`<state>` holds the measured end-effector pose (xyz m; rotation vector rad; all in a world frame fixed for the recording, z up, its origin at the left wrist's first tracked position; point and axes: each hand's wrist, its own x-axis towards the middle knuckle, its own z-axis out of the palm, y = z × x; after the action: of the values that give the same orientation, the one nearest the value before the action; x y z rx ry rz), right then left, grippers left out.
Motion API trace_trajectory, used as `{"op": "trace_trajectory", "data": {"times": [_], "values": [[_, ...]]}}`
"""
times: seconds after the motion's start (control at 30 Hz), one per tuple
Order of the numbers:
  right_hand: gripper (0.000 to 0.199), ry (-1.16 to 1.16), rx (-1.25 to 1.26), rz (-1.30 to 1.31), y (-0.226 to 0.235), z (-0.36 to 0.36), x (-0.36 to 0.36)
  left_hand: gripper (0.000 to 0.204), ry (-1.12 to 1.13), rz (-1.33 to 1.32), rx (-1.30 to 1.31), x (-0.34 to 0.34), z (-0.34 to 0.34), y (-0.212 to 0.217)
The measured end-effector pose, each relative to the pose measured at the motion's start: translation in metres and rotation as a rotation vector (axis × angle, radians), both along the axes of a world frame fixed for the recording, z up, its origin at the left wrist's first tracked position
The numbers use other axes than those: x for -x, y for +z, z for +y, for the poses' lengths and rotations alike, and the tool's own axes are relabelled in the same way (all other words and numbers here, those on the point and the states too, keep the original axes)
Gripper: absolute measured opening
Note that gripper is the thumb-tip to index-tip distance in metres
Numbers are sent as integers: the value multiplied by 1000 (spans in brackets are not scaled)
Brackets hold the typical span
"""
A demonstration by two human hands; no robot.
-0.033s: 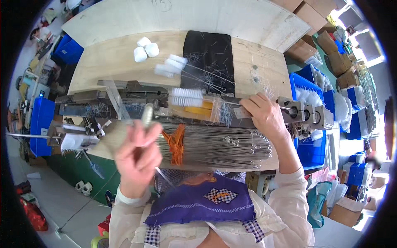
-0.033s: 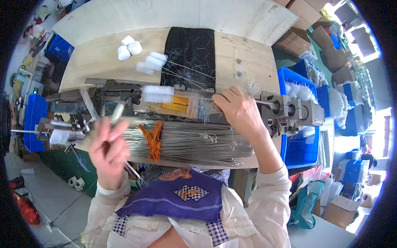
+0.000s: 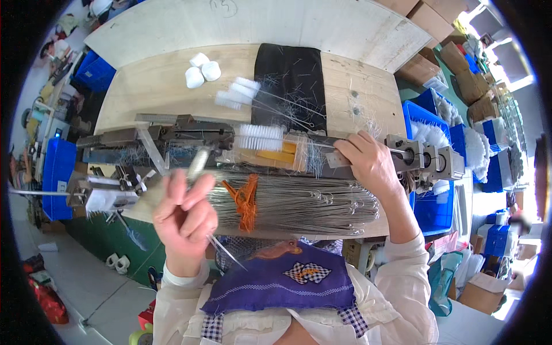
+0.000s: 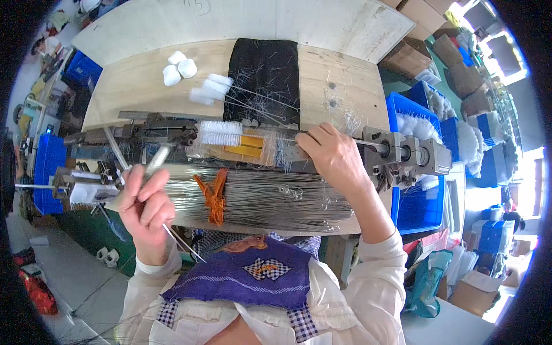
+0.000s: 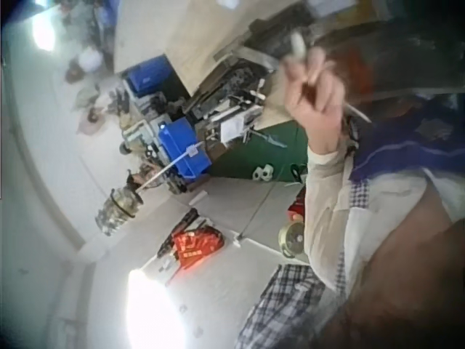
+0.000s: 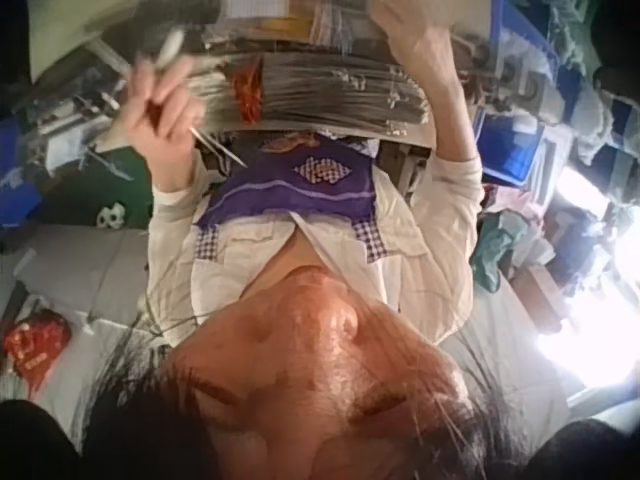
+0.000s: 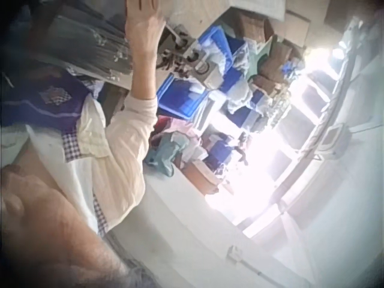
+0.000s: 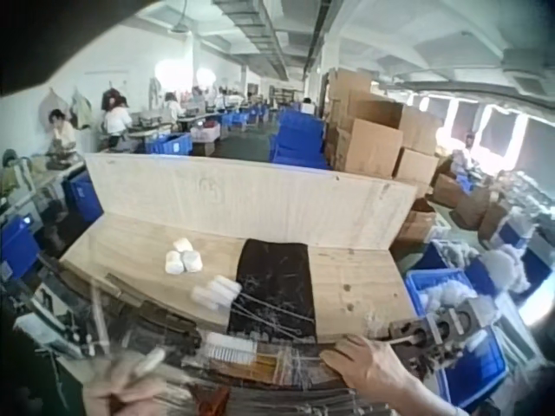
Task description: Operating a manual wire-twisting machine to assemble small cleaning brushes by inserting bristles and wire rods.
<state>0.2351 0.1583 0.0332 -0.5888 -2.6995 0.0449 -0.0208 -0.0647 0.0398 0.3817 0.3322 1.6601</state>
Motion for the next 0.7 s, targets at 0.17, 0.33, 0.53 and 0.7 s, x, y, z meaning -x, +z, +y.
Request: {"op": "trace_trajectory", "data": {"times": [0.17, 0.33, 0.53, 0.7], "values": [[25, 1, 17, -14, 0, -14, 1, 30, 401, -445, -182, 32, -33, -15], [13, -36, 24, 78, -17, -9, 27, 21, 485, 404, -64, 24, -57, -31], [22, -183, 273, 211, 2, 40, 45, 27, -150, 1585, 36, -27, 41, -22], [13, -304, 493, 225, 26, 45, -20, 26, -303, 1892, 12, -93, 140, -41]]}}
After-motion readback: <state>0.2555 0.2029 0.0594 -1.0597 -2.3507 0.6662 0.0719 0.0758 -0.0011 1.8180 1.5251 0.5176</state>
